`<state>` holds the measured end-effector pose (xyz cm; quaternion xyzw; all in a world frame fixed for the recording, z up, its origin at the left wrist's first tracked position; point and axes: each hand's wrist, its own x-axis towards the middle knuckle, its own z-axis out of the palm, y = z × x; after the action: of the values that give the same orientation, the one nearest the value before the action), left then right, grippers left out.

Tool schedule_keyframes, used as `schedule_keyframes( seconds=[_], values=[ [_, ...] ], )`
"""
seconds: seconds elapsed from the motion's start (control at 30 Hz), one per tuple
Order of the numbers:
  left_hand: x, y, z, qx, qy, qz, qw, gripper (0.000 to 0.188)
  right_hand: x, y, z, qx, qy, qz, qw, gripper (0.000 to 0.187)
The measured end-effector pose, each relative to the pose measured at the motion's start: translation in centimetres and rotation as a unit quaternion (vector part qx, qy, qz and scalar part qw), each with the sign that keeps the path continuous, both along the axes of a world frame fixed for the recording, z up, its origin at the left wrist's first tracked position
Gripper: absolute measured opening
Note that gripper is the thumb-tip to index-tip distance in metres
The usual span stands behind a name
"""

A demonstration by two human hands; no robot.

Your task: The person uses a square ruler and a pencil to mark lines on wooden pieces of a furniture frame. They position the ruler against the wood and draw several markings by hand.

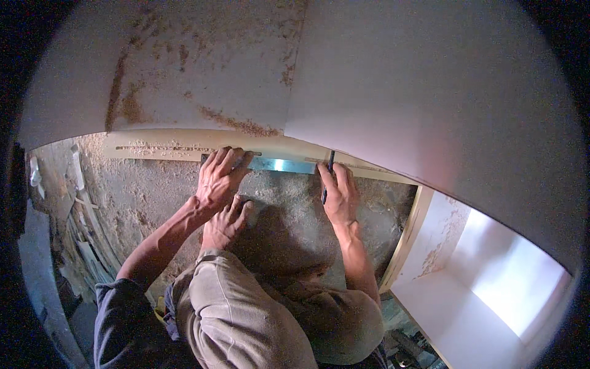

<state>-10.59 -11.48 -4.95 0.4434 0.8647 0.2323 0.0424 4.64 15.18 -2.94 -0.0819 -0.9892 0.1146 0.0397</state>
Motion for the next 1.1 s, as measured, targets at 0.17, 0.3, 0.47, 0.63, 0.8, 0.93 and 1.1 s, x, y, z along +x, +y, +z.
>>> schedule_keyframes(
  seconds=[0.17, 0.3, 0.47, 0.63, 0.8, 0.93, 1.1],
  values=[
    [-0.3, -0.2, -0.7, 0.034, 0.0, -0.007, 0.999, 0.046, -0.2, 0.3, -0.3, 0.009, 0.004, 0.011, 1.0, 0.038],
    [-0.5, -0.2, -0.9, 0.065, -0.014, 0.001, 0.998, 0.042, -0.5, 0.1, -0.1, 0.001, 0.017, 0.012, 1.0, 0.034],
    [-0.5, 0.0, -0.9, 0.053, -0.001, 0.005, 0.999, 0.039, -0.3, 0.3, -0.4, -0.016, 0.011, -0.001, 1.0, 0.032],
    [-0.6, 0.5, -0.2, 0.05, -0.027, 0.018, 0.998, 0.038, -0.1, 0.3, -0.7, -0.006, 0.016, -0.004, 1.0, 0.034],
    [-0.7, 0.4, -0.4, 0.032, -0.027, 0.006, 0.999, 0.034, -0.4, 0.1, -0.3, 0.008, 0.018, -0.01, 1.0, 0.034],
    [-0.7, 0.4, -0.2, 0.022, -0.025, 0.001, 0.999, 0.036, -0.6, -0.1, -0.1, 0.004, 0.012, -0.008, 1.0, 0.034],
    [-0.7, 0.3, -0.4, 0.026, 0.001, 0.001, 1.0, 0.043, -0.3, 0.3, -0.4, 0.0, 0.014, 0.002, 1.0, 0.034]
  ],
)
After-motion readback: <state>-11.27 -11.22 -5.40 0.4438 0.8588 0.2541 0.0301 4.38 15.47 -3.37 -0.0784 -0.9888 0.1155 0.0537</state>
